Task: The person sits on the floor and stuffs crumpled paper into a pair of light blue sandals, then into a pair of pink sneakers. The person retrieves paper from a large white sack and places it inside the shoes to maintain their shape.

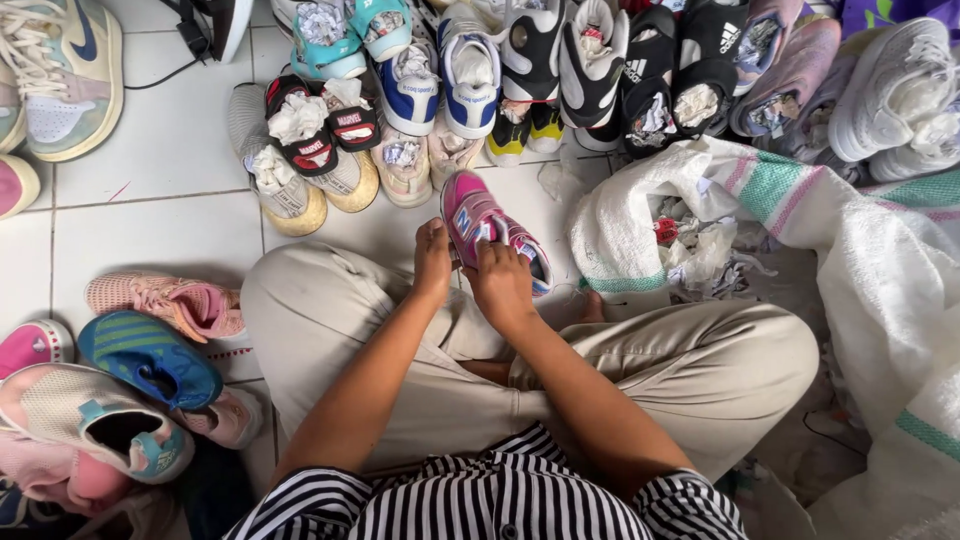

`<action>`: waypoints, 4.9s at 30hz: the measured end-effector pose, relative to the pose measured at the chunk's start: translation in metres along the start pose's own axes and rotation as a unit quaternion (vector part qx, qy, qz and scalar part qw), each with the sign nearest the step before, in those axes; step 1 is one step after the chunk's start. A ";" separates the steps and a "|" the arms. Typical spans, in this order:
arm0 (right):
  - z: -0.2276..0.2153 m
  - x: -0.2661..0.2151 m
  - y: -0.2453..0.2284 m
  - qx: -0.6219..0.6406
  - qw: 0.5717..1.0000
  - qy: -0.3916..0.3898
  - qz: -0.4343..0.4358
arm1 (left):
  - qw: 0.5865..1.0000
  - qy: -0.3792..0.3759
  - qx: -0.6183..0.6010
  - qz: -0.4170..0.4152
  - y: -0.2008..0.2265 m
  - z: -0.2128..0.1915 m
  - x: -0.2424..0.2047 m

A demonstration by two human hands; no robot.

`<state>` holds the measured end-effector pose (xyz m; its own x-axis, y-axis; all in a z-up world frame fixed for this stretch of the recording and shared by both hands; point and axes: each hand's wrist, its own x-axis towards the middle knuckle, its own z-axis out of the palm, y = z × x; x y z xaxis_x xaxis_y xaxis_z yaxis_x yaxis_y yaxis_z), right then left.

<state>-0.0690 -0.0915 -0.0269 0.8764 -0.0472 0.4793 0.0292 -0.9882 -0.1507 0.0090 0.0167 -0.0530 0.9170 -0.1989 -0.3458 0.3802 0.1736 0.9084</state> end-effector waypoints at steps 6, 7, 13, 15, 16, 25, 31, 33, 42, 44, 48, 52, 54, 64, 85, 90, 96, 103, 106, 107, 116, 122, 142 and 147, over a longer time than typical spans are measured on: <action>0.062 -0.046 0.018 0.015 0.985 -0.168 -0.044 | 0.938 -0.031 0.309 -0.156 -0.029 -0.002 0.013; 0.055 -0.044 0.015 0.015 0.984 -0.169 -0.047 | 0.939 -0.029 0.306 -0.157 -0.025 -0.001 0.012; 0.002 -0.015 0.024 0.104 0.993 -0.026 -0.053 | 0.940 -0.037 0.283 -0.187 -0.026 -0.004 0.021; 0.001 -0.009 0.036 -0.055 0.996 -0.049 0.056 | 0.943 -0.073 0.304 -0.114 0.002 0.000 0.001; 0.002 -0.006 0.042 -0.055 0.996 -0.050 0.056 | 0.943 -0.072 0.305 -0.116 -0.004 0.000 0.003; -0.003 0.001 0.085 0.103 0.882 -0.330 0.320 | 0.904 -0.084 0.418 -0.034 -0.019 0.005 0.011; -0.033 0.010 0.078 0.289 0.795 -0.358 0.395 | 0.895 -0.105 0.433 -0.015 -0.008 0.008 0.010; -0.017 0.005 0.081 0.251 0.826 -0.333 0.380 | 0.903 -0.098 0.418 -0.006 -0.021 0.002 0.020; 0.005 -0.007 0.091 0.124 0.887 -0.292 0.334 | 0.901 -0.075 0.427 -0.010 -0.016 0.004 0.016; 0.008 -0.008 0.091 0.131 0.890 -0.284 0.333 | 0.893 -0.080 0.443 -0.003 -0.006 0.007 0.009; -0.003 -0.006 0.083 0.150 0.893 -0.271 0.326 | 0.882 -0.093 0.462 0.006 0.004 0.007 0.004; -0.079 0.024 0.082 0.161 0.879 -0.317 0.317 | 0.879 -0.090 0.464 0.062 -0.055 -0.007 0.036; -0.123 0.036 0.103 0.225 0.872 -0.298 0.316 | 0.846 -0.058 0.501 0.173 -0.032 -0.004 0.019; -0.194 -0.021 0.344 -0.050 0.908 -0.353 0.221 | 0.656 -0.133 0.468 0.576 0.042 0.111 -0.034; -0.054 -0.037 0.388 -0.108 0.875 -0.416 0.224 | 0.526 -0.306 0.614 0.502 -0.057 0.222 -0.009; -0.087 -0.002 0.371 -0.109 0.881 -0.391 0.241 | 0.543 -0.292 0.541 0.571 -0.070 0.221 0.005; -0.145 -0.029 0.383 -0.047 0.889 -0.294 0.347 | 0.582 -0.238 0.531 0.568 0.011 0.145 -0.062; -0.173 -0.028 0.346 -0.067 0.948 -0.108 0.293 | 0.656 -0.177 0.604 0.416 0.019 0.026 -0.048; -0.168 -0.025 0.317 0.011 0.964 0.061 0.260 | 0.675 -0.081 0.592 0.432 -0.005 0.003 -0.029; -0.166 -0.019 0.300 0.015 0.968 0.102 0.227 | 0.700 -0.097 0.578 0.408 -0.009 0.004 -0.024; -0.082 -0.004 0.125 0.151 0.970 -0.021 0.191 | 0.724 -0.060 0.570 0.383 -0.002 0.007 -0.030; -0.063 -0.002 0.110 0.190 0.967 -0.049 0.164 | 0.728 -0.066 0.564 0.384 0.008 0.028 -0.032; -0.002 0.000 0.110 -0.027 0.943 -0.326 0.056 | 0.650 -0.108 0.584 0.474 -0.006 0.041 -0.027; -0.007 0.004 0.106 0.103 0.922 -0.306 0.216 | 0.663 -0.110 0.596 0.439 -0.006 0.041 -0.028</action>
<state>-0.0662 -0.1972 -0.0352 0.9329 -0.2764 -0.2307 -0.3502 -0.8451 -0.4039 -0.0243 -0.0187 -0.0389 0.6314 -0.6855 0.3625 -0.7751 -0.5437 0.3219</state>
